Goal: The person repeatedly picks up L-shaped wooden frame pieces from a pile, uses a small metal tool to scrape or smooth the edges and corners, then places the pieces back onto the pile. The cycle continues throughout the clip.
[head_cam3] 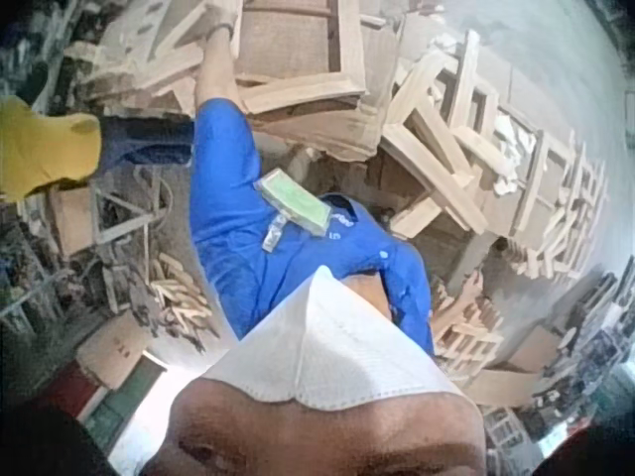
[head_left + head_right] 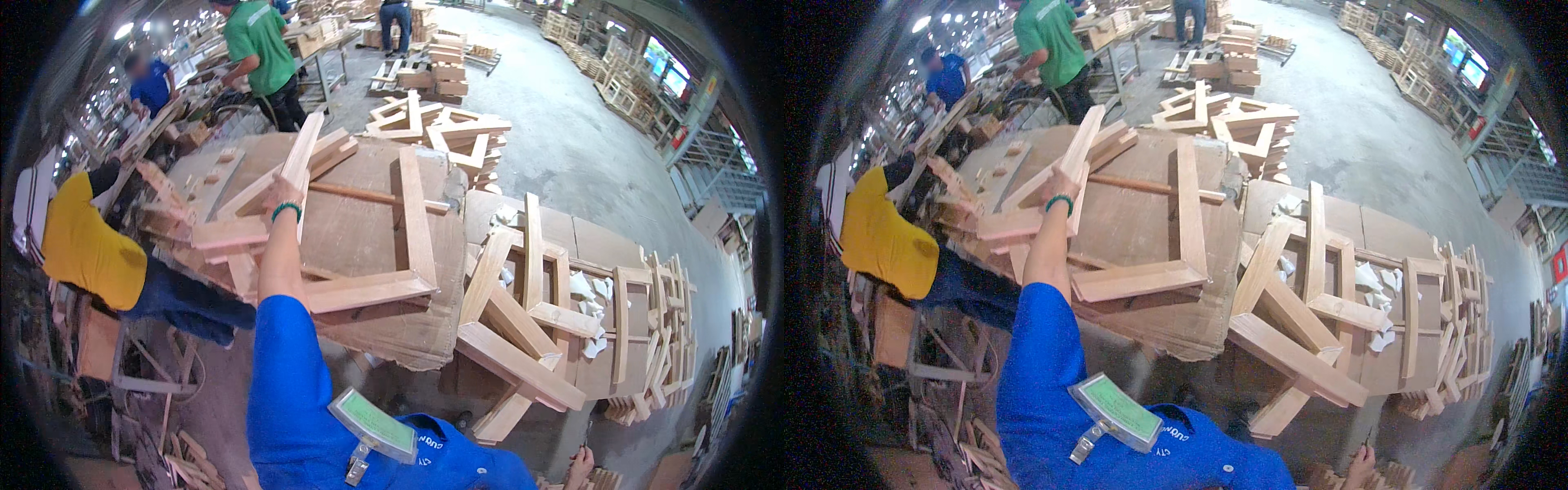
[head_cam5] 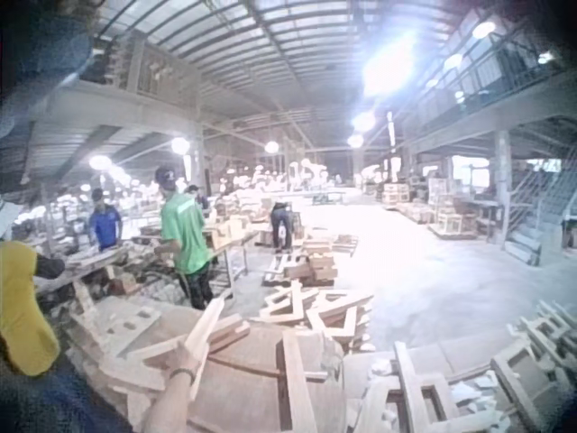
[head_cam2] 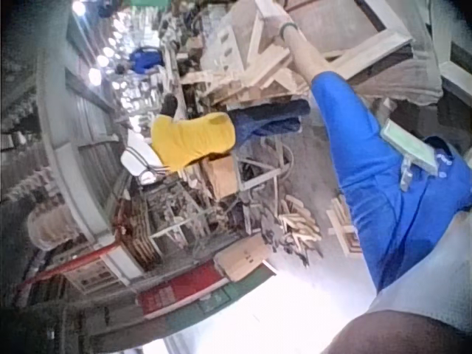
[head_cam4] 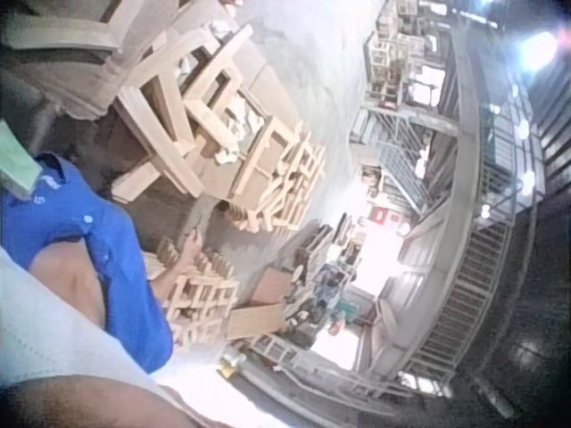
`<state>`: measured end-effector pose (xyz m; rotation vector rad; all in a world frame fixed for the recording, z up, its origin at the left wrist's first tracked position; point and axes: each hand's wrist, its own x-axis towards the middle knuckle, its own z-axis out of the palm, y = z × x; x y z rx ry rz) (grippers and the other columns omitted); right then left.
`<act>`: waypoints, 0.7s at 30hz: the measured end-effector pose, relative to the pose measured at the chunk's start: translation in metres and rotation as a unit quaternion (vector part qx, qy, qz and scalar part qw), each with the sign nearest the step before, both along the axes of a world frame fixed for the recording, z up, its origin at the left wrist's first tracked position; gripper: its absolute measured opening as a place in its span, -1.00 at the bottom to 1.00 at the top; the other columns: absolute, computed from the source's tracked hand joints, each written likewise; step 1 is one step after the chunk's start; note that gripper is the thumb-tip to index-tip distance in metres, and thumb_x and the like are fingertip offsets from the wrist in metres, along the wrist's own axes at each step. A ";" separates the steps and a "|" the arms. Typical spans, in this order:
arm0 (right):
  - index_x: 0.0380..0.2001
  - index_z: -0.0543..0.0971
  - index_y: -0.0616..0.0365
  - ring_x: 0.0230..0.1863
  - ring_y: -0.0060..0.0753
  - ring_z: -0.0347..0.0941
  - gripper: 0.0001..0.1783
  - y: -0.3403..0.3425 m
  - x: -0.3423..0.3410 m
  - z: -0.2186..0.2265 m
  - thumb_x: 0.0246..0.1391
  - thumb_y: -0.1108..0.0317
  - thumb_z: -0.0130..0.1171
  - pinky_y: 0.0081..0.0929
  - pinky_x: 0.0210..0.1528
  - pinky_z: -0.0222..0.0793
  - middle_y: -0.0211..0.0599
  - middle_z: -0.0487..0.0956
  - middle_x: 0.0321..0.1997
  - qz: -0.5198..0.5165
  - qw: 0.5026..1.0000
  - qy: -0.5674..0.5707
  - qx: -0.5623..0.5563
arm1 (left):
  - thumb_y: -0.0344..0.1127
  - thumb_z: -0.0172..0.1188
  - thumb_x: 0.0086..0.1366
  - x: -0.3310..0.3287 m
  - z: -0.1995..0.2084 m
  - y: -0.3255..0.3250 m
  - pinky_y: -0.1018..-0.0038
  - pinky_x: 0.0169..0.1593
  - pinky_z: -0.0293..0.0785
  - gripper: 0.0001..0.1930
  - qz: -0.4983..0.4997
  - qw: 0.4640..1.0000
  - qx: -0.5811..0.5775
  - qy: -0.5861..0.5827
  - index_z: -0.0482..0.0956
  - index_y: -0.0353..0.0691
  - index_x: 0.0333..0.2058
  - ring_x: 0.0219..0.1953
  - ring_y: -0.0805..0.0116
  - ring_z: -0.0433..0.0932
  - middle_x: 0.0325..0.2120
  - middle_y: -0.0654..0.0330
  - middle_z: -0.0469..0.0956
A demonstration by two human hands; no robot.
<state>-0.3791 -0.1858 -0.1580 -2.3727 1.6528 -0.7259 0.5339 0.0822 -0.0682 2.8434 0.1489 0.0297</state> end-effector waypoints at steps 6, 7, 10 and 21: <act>-0.22 0.52 0.26 -0.63 -0.55 0.32 -0.73 -0.038 0.068 -0.014 0.18 0.28 -0.03 -0.52 -0.54 0.23 -0.33 0.46 -0.61 0.000 0.981 -0.061 0.186 | -0.19 0.19 0.03 -0.009 0.014 0.058 0.12 0.06 0.35 -0.40 -0.016 0.992 0.018 -0.126 0.25 -0.31 0.03 0.01 -0.05 0.43 -0.05 -0.13 0.41; -0.17 0.53 0.25 -0.67 -0.59 0.30 -0.71 -0.045 0.073 -0.011 0.19 0.28 -0.04 -0.56 -0.59 0.20 -0.37 0.45 -0.63 0.040 0.986 -0.060 0.153 | -0.18 0.20 0.02 -0.013 0.017 0.071 0.12 0.05 0.35 -0.42 -0.033 0.985 0.016 -0.168 0.26 -0.32 -0.01 -0.02 -0.08 0.44 -0.08 -0.13 0.43; -0.15 0.49 0.28 -0.53 -0.49 0.34 -0.72 -0.062 0.099 -0.009 0.19 0.32 -0.05 -0.45 -0.41 0.28 -0.29 0.43 -0.55 0.018 0.979 -0.096 0.179 | -0.11 0.27 -0.02 -0.030 0.069 0.075 0.09 -0.04 0.41 -0.33 -0.070 0.964 -0.012 -0.258 0.24 -0.36 -0.01 -0.14 -0.12 0.50 -0.17 -0.12 0.49; 0.03 0.43 0.21 -0.44 -0.71 0.27 -0.66 -0.068 0.274 0.086 0.18 0.49 -0.07 -0.73 -0.39 0.20 -0.50 0.47 -0.36 0.322 0.900 -0.255 0.146 | 0.18 0.04 0.18 -0.255 0.208 0.079 0.42 -0.25 0.44 -0.37 -0.241 0.568 -0.784 -0.069 0.30 -0.20 0.04 -0.39 0.36 0.42 -0.43 0.21 0.40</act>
